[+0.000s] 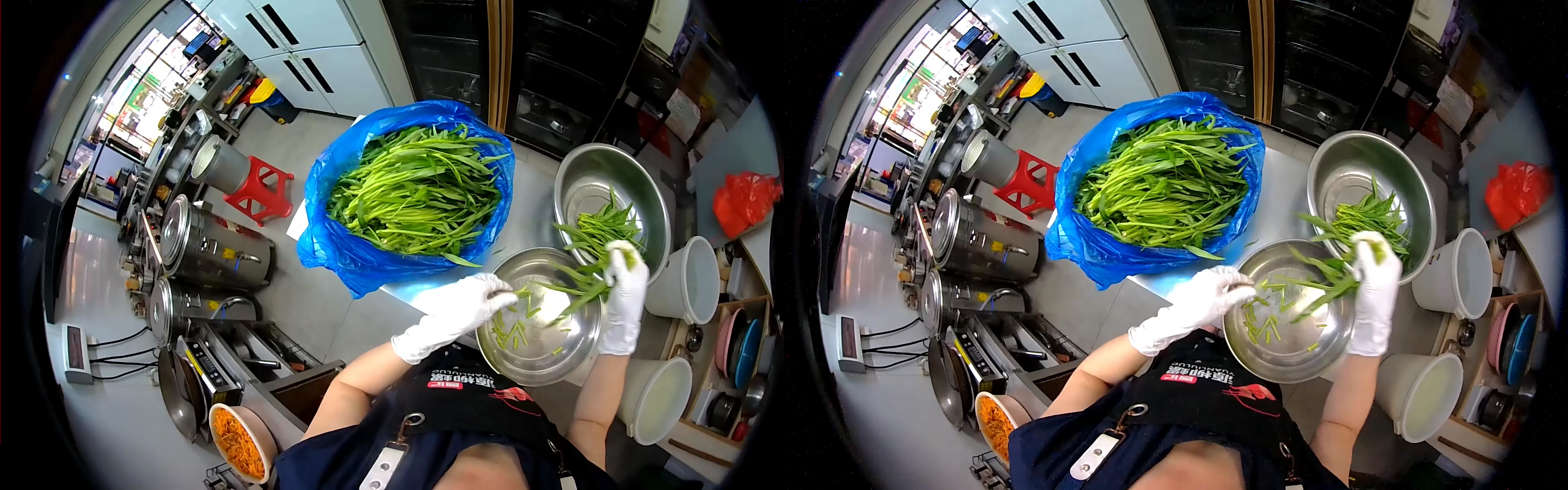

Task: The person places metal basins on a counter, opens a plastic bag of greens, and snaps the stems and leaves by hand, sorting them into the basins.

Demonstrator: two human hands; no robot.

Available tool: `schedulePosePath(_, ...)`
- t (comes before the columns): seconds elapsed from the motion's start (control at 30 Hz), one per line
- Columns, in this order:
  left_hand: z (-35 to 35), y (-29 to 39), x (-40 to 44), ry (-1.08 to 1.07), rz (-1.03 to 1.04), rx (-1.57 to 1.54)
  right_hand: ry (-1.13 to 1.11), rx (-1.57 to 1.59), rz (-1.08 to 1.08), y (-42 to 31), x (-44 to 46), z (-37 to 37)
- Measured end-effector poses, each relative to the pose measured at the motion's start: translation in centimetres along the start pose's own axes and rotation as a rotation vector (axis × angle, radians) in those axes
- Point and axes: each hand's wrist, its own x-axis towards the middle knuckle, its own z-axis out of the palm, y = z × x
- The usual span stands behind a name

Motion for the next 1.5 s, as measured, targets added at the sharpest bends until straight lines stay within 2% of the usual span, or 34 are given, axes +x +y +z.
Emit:
schedulePosePath(0.03,-0.7,0.0,-0.1,-0.083,0.047,0.133,-0.019,0.071,-0.033,0.0,0.3,-1.4)
schedulePosePath(0.1,-3.3,-0.5,0.6,0.142,0.248,0.283,0.089,0.197,-0.02,0.6,0.5,-3.1)
schedulePosePath(0.13,-5.9,-0.2,1.0,0.289,0.363,0.345,0.042,0.254,-0.028,1.4,0.5,-4.4)
schedulePosePath(0.17,-8.5,-0.2,1.5,0.449,0.317,0.424,0.003,0.301,-0.016,2.4,0.5,-5.2)
schedulePosePath(0.2,-11.2,-0.7,1.9,0.614,0.158,0.388,-0.036,0.349,-0.005,3.3,0.5,-5.6)
schedulePosePath(0.23,-13.9,-1.4,2.4,0.777,0.127,0.483,-0.077,0.398,0.006,4.2,0.4,-5.7)
schedulePosePath(0.3,-18.8,-4.1,3.1,0.875,0.136,0.728,-0.088,0.462,0.057,5.4,-0.1,-4.5)
schedulePosePath(0.37,-21.7,-5.4,3.0,0.569,-0.1,0.806,-0.124,0.478,0.061,6.6,-0.1,-3.0)
schedulePosePath(0.4,-22.4,-5.4,3.3,0.41,-0.215,0.731,-0.135,0.49,0.096,6.8,-0.2,-2.1)
schedulePosePath(0.43,-22.5,-6.1,3.6,0.37,-0.311,0.547,-0.123,0.544,0.114,6.4,-0.5,-0.9)
schedulePosePath(0.5,-22.4,-6.5,3.7,0.392,-0.169,0.585,-0.266,0.618,0.043,6.4,-0.3,0.9)
schedulePosePath(0.6,-21.6,-5.6,3.9,0.428,-0.183,0.511,-0.317,0.615,0.049,6.3,-0.3,3.0)
schedulePosePath(0.67,-20.9,-4.8,4.0,0.467,-0.12,0.561,-0.374,0.616,0.042,6.6,-0.2,4.0)
schedulePosePath(0.83,-20.0,-4.3,3.9,0.504,-0.007,0.548,-0.383,0.668,0.185,5.0,-1.1,7.0)
schedulePosePath(0.97,-17.9,-1.4,2.0,0.571,0.093,0.441,-0.43,0.511,0.295,2.5,-1.9,9.1)
schedulePosePath(1.03,-16.7,-0.2,1.1,0.611,0.327,0.588,-0.495,0.373,0.288,1.5,-1.9,10.2)
schedulePosePath(1.07,-16.3,0.5,0.6,0.599,0.385,0.646,-0.484,0.245,0.262,1.0,-2.0,11.0)
schedulePosePath(1.1,-16.0,0.9,0.2,0.588,0.442,0.703,-0.445,0.093,0.096,0.3,-2.4,12.2)
schedulePosePath(1.17,-15.3,1.2,-0.6,0.602,0.503,0.77,-0.482,0.007,-0.007,0.3,-2.5,13.5)
schedulePosePath(1.2,-15.1,1.3,-1.0,0.601,0.523,0.799,-0.465,-0.091,-0.15,0.2,-2.6,14.3)
schedulePosePath(1.23,-14.9,1.4,-1.3,0.601,0.542,0.83,-0.408,-0.158,-0.382,0.3,-2.6,15.3)
schedulePosePath(1.33,-14.4,1.8,-2.3,0.581,0.551,0.865,-0.404,-0.29,-0.635,-0.1,-2.9,17.4)
schedulePosePath(1.37,-14.3,1.8,-2.5,0.563,0.557,0.872,-0.381,-0.378,-0.809,-0.3,-3.0,17.8)
schedulePosePath(1.43,-14.1,1.6,-2.8,0.53,0.567,0.888,-0.419,-0.416,-0.957,-0.5,-3.3,18.6)
schedulePosePath(1.5,-14.0,1.5,-3.1,0.495,0.566,0.931,-0.465,-0.378,-0.897,-0.4,-3.4,19.5)
